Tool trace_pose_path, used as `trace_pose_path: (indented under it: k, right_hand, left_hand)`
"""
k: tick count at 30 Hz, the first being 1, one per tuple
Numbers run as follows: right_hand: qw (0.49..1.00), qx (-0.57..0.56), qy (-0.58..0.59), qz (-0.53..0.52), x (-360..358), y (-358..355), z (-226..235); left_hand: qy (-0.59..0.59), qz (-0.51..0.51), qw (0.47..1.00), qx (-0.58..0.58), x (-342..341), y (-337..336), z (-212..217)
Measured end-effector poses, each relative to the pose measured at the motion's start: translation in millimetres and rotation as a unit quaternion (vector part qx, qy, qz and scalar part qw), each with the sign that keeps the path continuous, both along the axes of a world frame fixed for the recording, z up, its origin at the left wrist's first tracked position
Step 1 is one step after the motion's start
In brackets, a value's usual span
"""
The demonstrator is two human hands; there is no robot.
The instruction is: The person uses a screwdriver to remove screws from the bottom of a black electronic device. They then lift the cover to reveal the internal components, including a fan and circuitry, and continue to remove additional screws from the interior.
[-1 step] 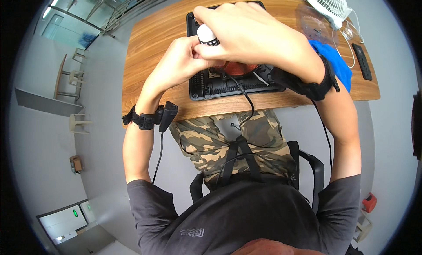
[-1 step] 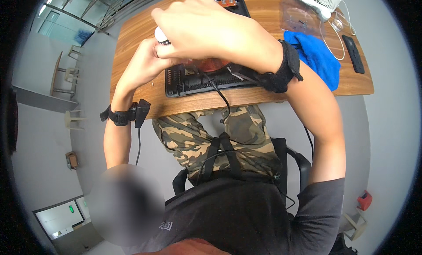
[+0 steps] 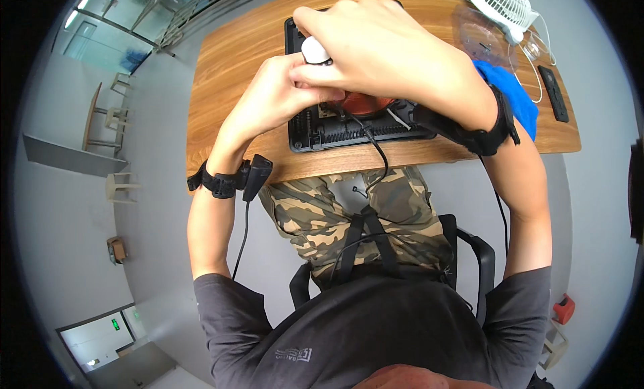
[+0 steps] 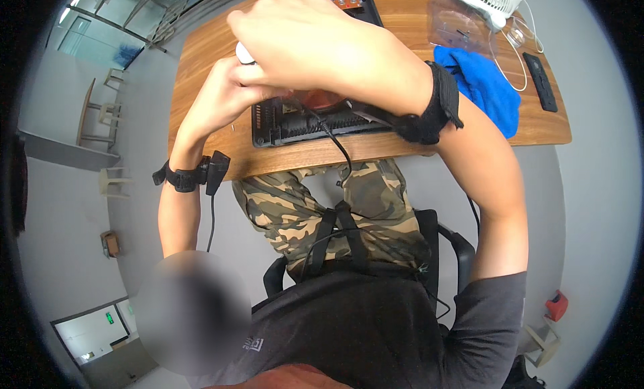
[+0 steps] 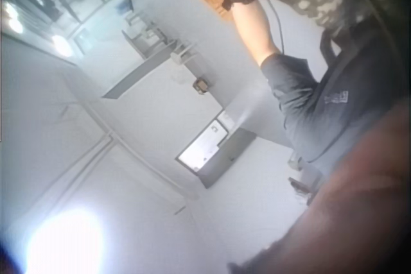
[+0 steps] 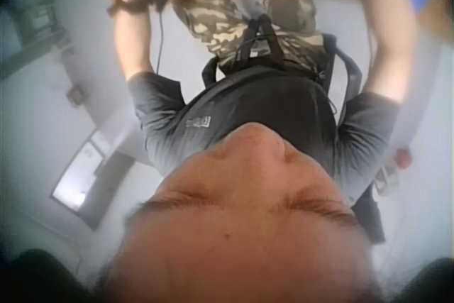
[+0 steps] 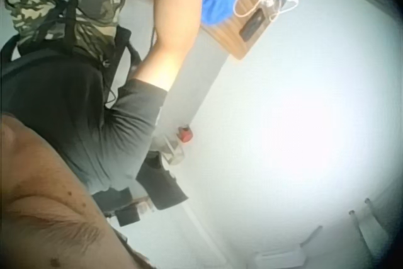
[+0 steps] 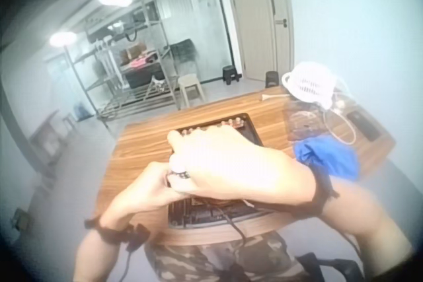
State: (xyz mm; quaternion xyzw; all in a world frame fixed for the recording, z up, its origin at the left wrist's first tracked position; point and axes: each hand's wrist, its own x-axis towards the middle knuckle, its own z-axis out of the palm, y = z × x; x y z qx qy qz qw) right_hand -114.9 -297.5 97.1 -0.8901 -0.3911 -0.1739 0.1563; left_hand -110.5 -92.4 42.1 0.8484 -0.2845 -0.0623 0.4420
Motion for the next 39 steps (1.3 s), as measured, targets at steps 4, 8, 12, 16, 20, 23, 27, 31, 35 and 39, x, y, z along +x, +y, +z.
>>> trace_pose_path:
  k: [4,8,12,16,20,23,27,31,35,39]
  right_hand:
    - [0.999,-0.011,-0.030,0.006,0,-4,-4]
    - [1.000,0.028,0.003,0.014,12,-5,-17]
    - [0.993,0.050,0.047,0.092,11,-19,-6]
    - [0.993,0.027,0.041,0.104,15,-19,-3]
    - [0.994,-0.046,-0.087,0.054,13,-13,-3]
    - [0.994,0.032,-0.070,0.080,8,-10,-14]
    - [0.984,0.097,-0.086,0.126,9,-15,-19]
    - [0.979,0.104,-0.083,0.152,8,-13,-16]
    - [0.996,-0.002,-0.053,0.077,-1,-8,-6]
    - [0.997,-0.074,-0.022,0.014,2,3,-2]
  left_hand:
    - [-0.050,0.017,0.998,0.036,-6,-12,7]
    - [-0.065,0.039,0.995,0.058,2,-8,4]
    - [-0.005,0.018,1.000,0.014,4,2,7]
    - [0.008,0.025,1.000,0.011,7,5,-1]
    - [-0.027,0.046,0.998,0.022,-5,-7,5]
    - [-0.074,0.098,0.992,0.007,-8,-11,-4]
    - [-0.041,0.058,0.997,0.002,-1,0,-2]
    - [-0.014,0.036,0.999,0.017,6,12,-10]
    - [0.009,0.047,0.999,-0.018,-4,7,-8]
    - [-0.039,0.049,0.995,0.075,-10,-8,9]
